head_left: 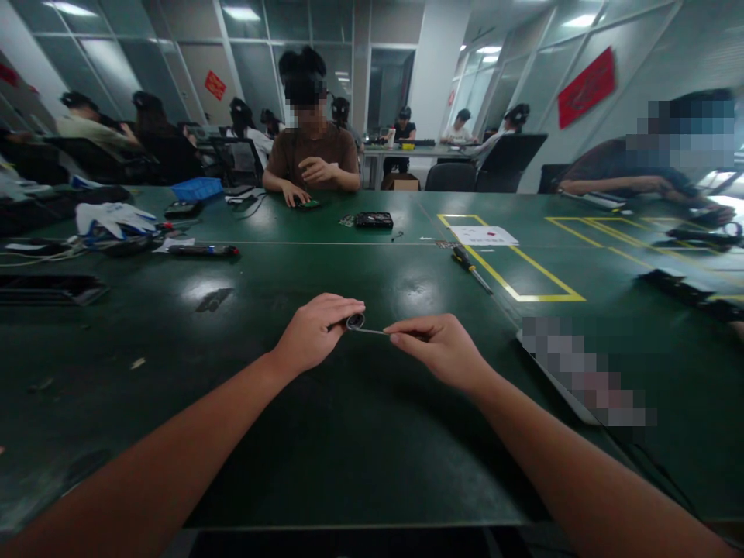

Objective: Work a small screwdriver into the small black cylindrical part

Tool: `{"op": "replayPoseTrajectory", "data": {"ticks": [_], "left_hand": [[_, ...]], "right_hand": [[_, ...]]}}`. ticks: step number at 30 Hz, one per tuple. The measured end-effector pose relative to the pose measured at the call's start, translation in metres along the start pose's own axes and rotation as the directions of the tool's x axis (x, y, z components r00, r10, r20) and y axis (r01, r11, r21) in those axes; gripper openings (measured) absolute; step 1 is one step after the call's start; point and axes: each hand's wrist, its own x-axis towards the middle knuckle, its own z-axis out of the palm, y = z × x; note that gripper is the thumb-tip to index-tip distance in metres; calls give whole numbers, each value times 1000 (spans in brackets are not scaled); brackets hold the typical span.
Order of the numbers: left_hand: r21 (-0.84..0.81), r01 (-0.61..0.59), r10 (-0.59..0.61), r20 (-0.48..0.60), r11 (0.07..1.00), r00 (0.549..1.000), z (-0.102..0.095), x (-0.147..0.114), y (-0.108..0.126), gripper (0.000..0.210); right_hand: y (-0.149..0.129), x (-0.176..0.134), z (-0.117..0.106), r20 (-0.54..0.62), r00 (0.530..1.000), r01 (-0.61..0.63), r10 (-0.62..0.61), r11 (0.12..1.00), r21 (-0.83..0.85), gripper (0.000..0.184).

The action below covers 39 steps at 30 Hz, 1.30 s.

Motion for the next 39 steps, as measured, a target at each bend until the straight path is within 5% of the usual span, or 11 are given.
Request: {"op": "replayPoseTrajectory", "data": {"ticks": [7,13,19,25,29,39], "left_hand": [[12,81,-81,-31,997,996,-1,-2,-3,36],[8,142,-141,-71,990,987,-2,-2,-6,34],[-13,209,-209,-99,978,973,-3,-1,-6,32],[-44,209,-212,-71,977,975,-2,-1,-3,34],[-62,189,-192,-55,980,980,0,-2,-1,33],[12,120,-120,-17,993,993,4,-2,2,33]], "right_hand": [[-7,-1,3,-34,999,-6,5,999,-40,20],[-4,-1,0,-59,998,46,-37,988,149,7],[-3,-6,2,-90,996,36,-11,959,281,28],[-10,-11,9,-242,961,117,-134,990,-83,25],[-18,-13,12,-199,948,184,-248,938,-295,21],[-17,-11,18,-132,947,214,-293,882,-421,22]]}}
